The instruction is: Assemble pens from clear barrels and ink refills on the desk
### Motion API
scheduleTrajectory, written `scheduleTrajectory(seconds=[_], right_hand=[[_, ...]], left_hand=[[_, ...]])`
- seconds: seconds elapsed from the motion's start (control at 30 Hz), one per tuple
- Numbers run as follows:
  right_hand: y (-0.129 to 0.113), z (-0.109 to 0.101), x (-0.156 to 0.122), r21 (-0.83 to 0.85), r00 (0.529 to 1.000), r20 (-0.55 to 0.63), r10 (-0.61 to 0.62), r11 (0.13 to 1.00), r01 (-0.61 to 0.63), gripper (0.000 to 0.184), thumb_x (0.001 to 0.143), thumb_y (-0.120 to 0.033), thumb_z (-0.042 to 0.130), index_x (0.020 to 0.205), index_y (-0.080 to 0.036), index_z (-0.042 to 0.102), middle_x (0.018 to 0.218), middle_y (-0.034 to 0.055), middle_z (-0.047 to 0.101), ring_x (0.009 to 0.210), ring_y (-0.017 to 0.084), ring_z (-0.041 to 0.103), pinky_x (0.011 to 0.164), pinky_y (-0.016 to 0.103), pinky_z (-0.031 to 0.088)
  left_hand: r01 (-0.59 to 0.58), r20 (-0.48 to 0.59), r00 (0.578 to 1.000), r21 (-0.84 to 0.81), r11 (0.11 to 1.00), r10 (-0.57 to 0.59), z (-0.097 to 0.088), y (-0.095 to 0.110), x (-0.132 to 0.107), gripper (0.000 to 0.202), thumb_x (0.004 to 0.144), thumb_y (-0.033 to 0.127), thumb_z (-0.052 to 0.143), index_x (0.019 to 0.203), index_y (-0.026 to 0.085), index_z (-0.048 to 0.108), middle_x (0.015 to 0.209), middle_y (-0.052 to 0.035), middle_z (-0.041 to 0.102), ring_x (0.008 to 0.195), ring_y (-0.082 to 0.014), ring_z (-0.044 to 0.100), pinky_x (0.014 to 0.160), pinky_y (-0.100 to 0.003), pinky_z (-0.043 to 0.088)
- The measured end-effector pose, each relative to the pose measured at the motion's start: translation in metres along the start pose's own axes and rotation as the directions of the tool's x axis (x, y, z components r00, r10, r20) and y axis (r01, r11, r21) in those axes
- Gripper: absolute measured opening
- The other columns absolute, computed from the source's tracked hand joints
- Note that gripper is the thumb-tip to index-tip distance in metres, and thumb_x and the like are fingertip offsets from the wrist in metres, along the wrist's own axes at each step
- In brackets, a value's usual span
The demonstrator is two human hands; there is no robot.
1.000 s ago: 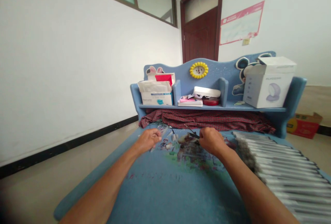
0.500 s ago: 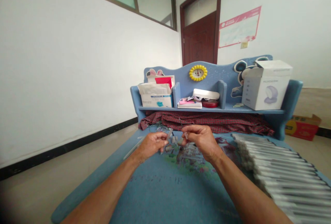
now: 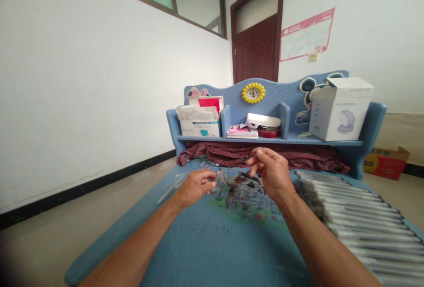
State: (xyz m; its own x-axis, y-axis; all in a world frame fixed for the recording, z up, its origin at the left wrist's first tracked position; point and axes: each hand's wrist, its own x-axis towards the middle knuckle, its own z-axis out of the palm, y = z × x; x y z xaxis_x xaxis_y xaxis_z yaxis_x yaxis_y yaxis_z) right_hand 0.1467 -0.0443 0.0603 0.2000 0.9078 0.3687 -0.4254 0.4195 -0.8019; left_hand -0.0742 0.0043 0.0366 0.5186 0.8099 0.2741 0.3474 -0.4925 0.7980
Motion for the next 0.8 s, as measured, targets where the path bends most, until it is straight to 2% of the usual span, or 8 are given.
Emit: scheduleTrajectory(seconds=[0.37, 0.53, 0.67, 0.73, 0.8], right_hand=[[0.0051, 0.0007, -0.0005, 0.009, 1.000, 0.017, 0.024, 1.000, -0.024, 0.019, 0.070, -0.030, 0.064, 0.078, -0.014, 0.058, 0.060, 0.0039, 0.066, 0.038, 0.012, 0.055, 0.038, 0.021, 0.039], [0.0068, 0.0021, -0.0020, -0.014, 0.998, 0.057, 0.034, 0.999, -0.033, 0.019, 0.070, -0.030, 0.064, 0.078, -0.014, 0.058, 0.061, 0.0040, 0.066, 0.038, 0.012, 0.056, 0.038, 0.022, 0.040], [0.0067, 0.0032, -0.0025, -0.020, 0.996, 0.071, 0.052, 0.999, -0.051, 0.018, 0.070, -0.029, 0.063, 0.078, -0.013, 0.058, 0.060, 0.0037, 0.066, 0.037, 0.013, 0.056, 0.039, 0.023, 0.041], [0.0073, 0.0024, -0.0016, -0.011, 0.996, 0.057, 0.063, 0.998, -0.062, 0.018, 0.070, -0.029, 0.063, 0.077, -0.014, 0.057, 0.060, 0.0039, 0.066, 0.037, 0.013, 0.056, 0.038, 0.023, 0.041], [0.0083, 0.0006, -0.0001, 0.001, 0.997, 0.026, 0.076, 0.997, -0.076, 0.017, 0.069, -0.028, 0.064, 0.076, -0.014, 0.057, 0.059, 0.0037, 0.066, 0.036, 0.013, 0.055, 0.037, 0.022, 0.041]], left_hand=[[-0.036, 0.049, 0.998, 0.075, 0.997, 0.032, 0.0004, -0.0037, -0.0001, 0.019, 0.071, 0.019, 0.052, 0.085, 0.010, 0.062, 0.072, -0.0008, 0.055, 0.055, -0.0076, 0.049, 0.051, -0.019, 0.039], [-0.064, 0.062, 0.997, 0.173, 0.983, 0.054, -0.0011, -0.0012, -0.0005, 0.019, 0.072, 0.020, 0.052, 0.084, 0.011, 0.064, 0.068, -0.0004, 0.055, 0.057, -0.0087, 0.048, 0.051, -0.018, 0.036], [-0.098, 0.038, 0.995, 0.241, 0.966, 0.092, -0.0011, 0.0022, -0.0009, 0.018, 0.070, 0.018, 0.054, 0.083, 0.012, 0.066, 0.074, -0.0014, 0.058, 0.064, -0.0103, 0.050, 0.058, -0.019, 0.037], [-0.070, 0.040, 0.997, 0.206, 0.976, 0.063, -0.0007, 0.0038, -0.0015, 0.018, 0.069, 0.019, 0.055, 0.082, 0.012, 0.066, 0.068, 0.0000, 0.056, 0.059, -0.0088, 0.047, 0.055, -0.019, 0.036], [-0.001, 0.100, 0.995, 0.107, 0.994, -0.010, -0.0005, 0.0053, -0.0023, 0.019, 0.069, 0.022, 0.056, 0.082, 0.011, 0.065, 0.059, 0.0026, 0.051, 0.050, -0.0069, 0.043, 0.048, -0.018, 0.034]])
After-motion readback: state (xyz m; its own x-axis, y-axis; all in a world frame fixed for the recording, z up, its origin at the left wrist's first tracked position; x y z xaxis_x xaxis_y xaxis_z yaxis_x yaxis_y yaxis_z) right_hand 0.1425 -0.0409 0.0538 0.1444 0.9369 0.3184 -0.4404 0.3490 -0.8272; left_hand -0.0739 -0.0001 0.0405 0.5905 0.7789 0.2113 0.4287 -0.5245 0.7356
